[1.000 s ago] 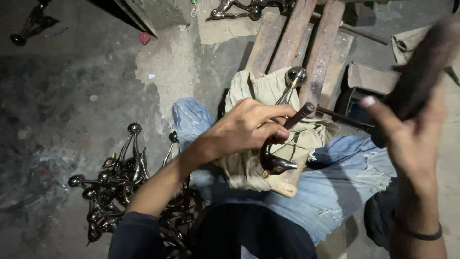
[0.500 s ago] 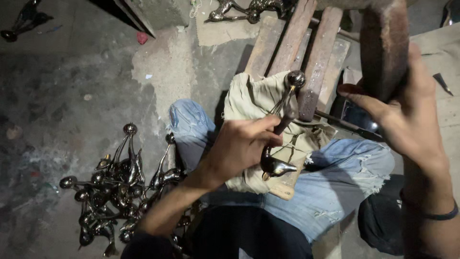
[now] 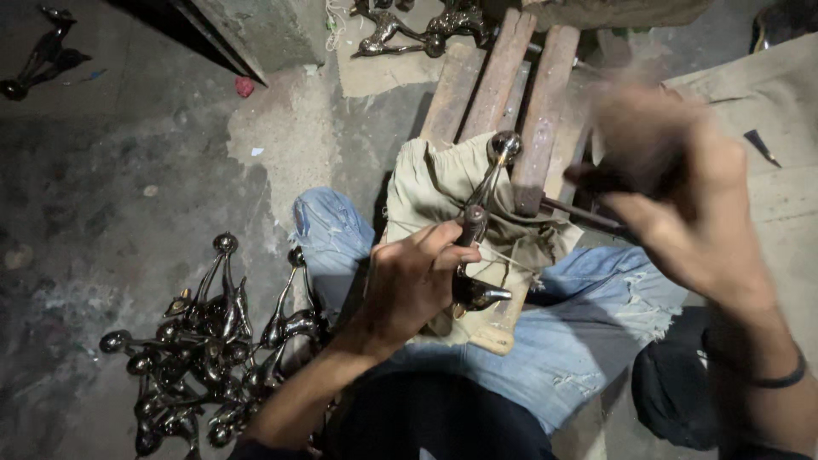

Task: The person sits on the floor and repeatedly hammers a small metal decorative piece held in a clamp. They adjust the piece's orientation between strikes and continue shaping it with a hammer.

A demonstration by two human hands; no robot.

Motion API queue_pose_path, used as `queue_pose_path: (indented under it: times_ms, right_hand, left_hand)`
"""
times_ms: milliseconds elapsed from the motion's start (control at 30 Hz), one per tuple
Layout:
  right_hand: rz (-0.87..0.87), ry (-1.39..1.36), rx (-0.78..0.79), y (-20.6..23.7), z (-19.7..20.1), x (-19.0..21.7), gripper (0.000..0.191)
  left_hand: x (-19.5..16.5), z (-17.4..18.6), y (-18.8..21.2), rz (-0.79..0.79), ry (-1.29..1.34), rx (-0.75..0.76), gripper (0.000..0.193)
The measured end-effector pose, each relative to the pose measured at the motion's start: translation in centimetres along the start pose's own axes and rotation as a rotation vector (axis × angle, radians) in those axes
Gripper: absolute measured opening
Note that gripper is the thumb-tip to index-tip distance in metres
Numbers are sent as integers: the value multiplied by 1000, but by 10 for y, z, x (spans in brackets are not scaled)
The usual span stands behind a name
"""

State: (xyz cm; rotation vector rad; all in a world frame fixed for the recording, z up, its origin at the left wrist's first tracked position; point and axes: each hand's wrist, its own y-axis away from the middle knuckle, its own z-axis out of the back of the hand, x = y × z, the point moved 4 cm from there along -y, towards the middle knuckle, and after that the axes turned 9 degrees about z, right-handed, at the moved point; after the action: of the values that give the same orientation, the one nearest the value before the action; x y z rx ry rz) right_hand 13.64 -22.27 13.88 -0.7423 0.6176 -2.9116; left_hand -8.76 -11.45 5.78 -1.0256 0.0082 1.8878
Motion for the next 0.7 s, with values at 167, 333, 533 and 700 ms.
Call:
queue_pose_path:
  times_ms: [167,333,533,700]
  right_hand:
    - [-40,367,325,9,-4,11,85]
    - [-257,-143,-337,68,-23,-14,54]
    - [-660,-484,-549,131,-86,-41,38]
    - [-666,-526,-499,134,-89,-39,42]
  left_hand:
    - [1,12,1,93,189,69,14]
    - [7,25,-20,91,549,127,17]
    - [-3,-1,-51,223,449,670,37]
    - [-12,-21,-72,51,210,673,48]
